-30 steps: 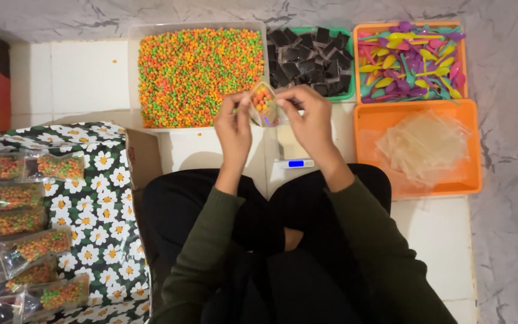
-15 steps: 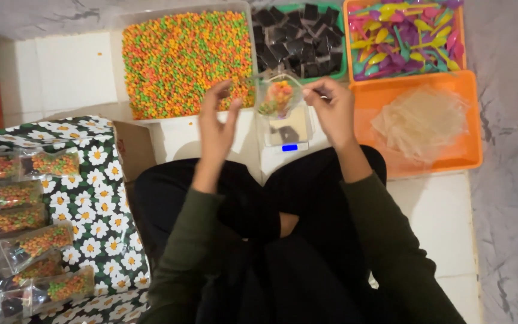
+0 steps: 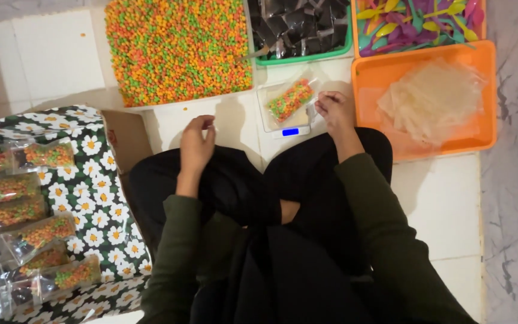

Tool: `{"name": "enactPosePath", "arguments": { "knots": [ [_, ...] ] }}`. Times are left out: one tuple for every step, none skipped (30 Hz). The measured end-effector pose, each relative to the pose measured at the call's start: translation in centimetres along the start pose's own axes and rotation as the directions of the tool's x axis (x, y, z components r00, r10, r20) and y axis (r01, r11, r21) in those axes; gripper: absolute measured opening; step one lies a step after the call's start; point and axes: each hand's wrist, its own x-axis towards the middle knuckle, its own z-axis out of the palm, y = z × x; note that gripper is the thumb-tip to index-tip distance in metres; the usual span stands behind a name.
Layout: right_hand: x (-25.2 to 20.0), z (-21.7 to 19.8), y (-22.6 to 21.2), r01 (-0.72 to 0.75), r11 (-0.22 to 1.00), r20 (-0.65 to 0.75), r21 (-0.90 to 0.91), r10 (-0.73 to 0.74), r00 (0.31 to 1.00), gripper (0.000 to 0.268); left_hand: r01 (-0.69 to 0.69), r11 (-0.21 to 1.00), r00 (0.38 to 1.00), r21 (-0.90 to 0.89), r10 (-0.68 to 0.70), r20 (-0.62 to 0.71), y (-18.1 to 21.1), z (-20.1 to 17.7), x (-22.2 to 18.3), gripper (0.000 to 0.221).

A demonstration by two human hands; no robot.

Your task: Manual portioning and packaging of colorful snacks into small plastic bags using a scoop and a digital scale.

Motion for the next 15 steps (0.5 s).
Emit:
{"name": "enactPosePath", "arguments": {
  "knots": [
    [0.4,-0.2,0.5,0.0,1.0,-0.007,-0.001,0.0,1.0,0.016,-0.001,1.0,1.0,-0.004,0.001,0.006,-0.4,1.0,0.2,0.023],
    [0.7,-0.5,0.9,-0.011,0.999,0.006,-0.036,0.011,1.0,0.016,0.036,0.999,0.998,0.009,-0.036,0.048,-0.8,2.0,0.4,0.023],
    [1.0,-0.6,1.5,-0.022,0.997,0.02,-0.069,0.023,1.0,0.016,0.071,0.997,0.993,0.025,-0.073,0.089,-1.3,2.9,0.6,0.022],
    [0.8,-0.7,1.4,-0.024,0.997,0.014,-0.069,0.025,1.0,0.016,0.07,0.997,0.993,0.023,-0.072,0.095,-1.6,4.0,0.7,0.022],
    [0.7,-0.5,1.3,-0.038,0.994,0.0,-0.103,0.039,0.999,0.019,0.099,0.995,0.985,0.012,-0.1,0.143,-2.1,4.9,0.9,0.023],
    [0.6,-0.3,1.2,-0.053,0.989,-0.013,-0.137,0.052,0.999,0.023,0.129,0.992,0.973,0.002,-0.127,0.191,-2.5,5.8,1.0,0.025],
    [0.9,-0.4,1.5,-0.056,0.989,-0.013,-0.139,0.055,0.998,0.023,0.132,0.991,0.973,0.003,-0.13,0.192,-3.0,6.9,1.2,0.025],
    [1.1,-0.5,1.8,-0.058,0.982,-0.011,-0.181,0.057,0.998,0.031,0.175,0.983,0.965,-0.062,-0.159,0.208,-3.5,8.1,1.3,0.027],
    [1.4,-0.8,2.0,-0.059,0.973,-0.011,-0.224,0.058,0.998,0.039,0.218,0.968,0.956,-0.128,-0.185,0.227,-3.9,9.4,1.4,0.03],
    [0.3,-0.6,0.8,-0.06,0.972,-0.014,-0.228,0.059,0.998,0.039,0.22,0.967,0.955,-0.131,-0.187,0.23,-3.4,9.6,1.6,0.03],
    [-0.9,-0.6,-0.4,-0.044,0.967,-0.02,-0.249,0.041,0.999,0.046,0.24,0.948,0.949,-0.207,-0.184,0.255,-3.0,9.8,1.6,0.035],
    [-2.2,-0.5,-1.5,-0.029,0.962,-0.026,-0.271,0.022,0.999,0.054,0.26,0.924,0.943,-0.281,-0.18,0.28,-2.5,10.1,1.7,0.04],
    [-2.6,-0.5,-2.0,-0.032,0.961,-0.03,-0.273,0.025,0.999,0.054,0.263,0.922,0.941,-0.283,-0.181,0.285,-1.6,10.1,1.8,0.04],
    [-3.1,-0.4,-2.5,-0.017,0.966,-0.041,-0.256,0.007,0.999,0.054,0.271,0.91,0.931,-0.315,-0.164,0.326,-0.7,10.1,1.9,0.044],
    [-3.5,-0.4,-3.0,-0.002,0.971,-0.051,-0.24,-0.011,0.999,0.054,0.28,0.895,0.919,-0.347,-0.145,0.366,0.1,10.2,2.1,0.048]
  ]
}}
